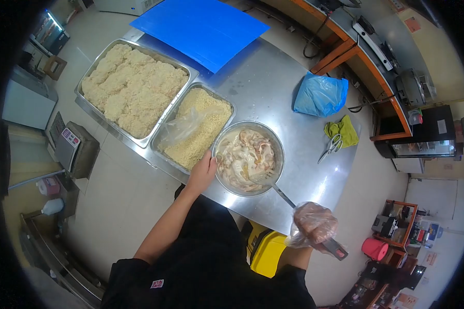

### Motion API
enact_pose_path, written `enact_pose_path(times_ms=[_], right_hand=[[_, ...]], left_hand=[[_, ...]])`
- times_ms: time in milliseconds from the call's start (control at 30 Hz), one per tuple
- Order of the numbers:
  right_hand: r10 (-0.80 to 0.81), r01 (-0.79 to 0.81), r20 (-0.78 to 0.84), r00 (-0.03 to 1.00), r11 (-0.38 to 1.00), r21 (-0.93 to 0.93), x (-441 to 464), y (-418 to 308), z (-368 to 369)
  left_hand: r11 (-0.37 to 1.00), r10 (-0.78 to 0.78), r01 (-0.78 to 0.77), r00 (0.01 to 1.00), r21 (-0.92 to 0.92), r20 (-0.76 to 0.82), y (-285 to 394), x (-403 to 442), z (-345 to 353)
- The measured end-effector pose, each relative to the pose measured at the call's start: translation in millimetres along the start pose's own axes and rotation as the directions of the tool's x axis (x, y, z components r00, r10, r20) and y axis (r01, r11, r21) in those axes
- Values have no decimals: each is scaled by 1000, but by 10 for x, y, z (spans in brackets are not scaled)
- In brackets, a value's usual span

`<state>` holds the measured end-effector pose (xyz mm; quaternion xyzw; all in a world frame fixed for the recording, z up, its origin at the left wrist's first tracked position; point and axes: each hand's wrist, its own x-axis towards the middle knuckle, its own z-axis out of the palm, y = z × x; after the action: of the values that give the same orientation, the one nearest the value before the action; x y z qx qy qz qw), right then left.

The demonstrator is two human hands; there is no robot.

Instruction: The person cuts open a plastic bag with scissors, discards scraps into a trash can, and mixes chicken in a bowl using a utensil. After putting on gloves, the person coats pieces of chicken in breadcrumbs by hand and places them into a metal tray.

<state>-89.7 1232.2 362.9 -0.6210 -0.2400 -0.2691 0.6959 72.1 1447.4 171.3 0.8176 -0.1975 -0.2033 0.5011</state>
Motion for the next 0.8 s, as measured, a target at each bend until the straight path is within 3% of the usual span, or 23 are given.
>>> enact_pose_path(times_ms=[267,467,533,567,700,800], right_hand=[[63,-67,-113,992,997,-30,294,-137,215],[160,-164,-193,968,986,-6,79,458,242],[180,-213,-369,912,976,-50,-106,731,253],[201,-207,-351,915,978,22,-219,866,191],[138,-200,-467,873,976,-85,-153,1262,296],[119,-136,-478,870,991,-3,-38,1530,237]], left_hand=[[1000,19,-18,1000,19,-7,-43,14,17],[1000,-1,1,1000,12,14,-35,16,11],[999,-12,11,999,36,31,8,14,-24],[999,-17,15,999,48,38,19,18,-33],[997,-2,-2,999,75,53,-1,22,-49],[996,0,-5,998,89,59,5,37,-63]])
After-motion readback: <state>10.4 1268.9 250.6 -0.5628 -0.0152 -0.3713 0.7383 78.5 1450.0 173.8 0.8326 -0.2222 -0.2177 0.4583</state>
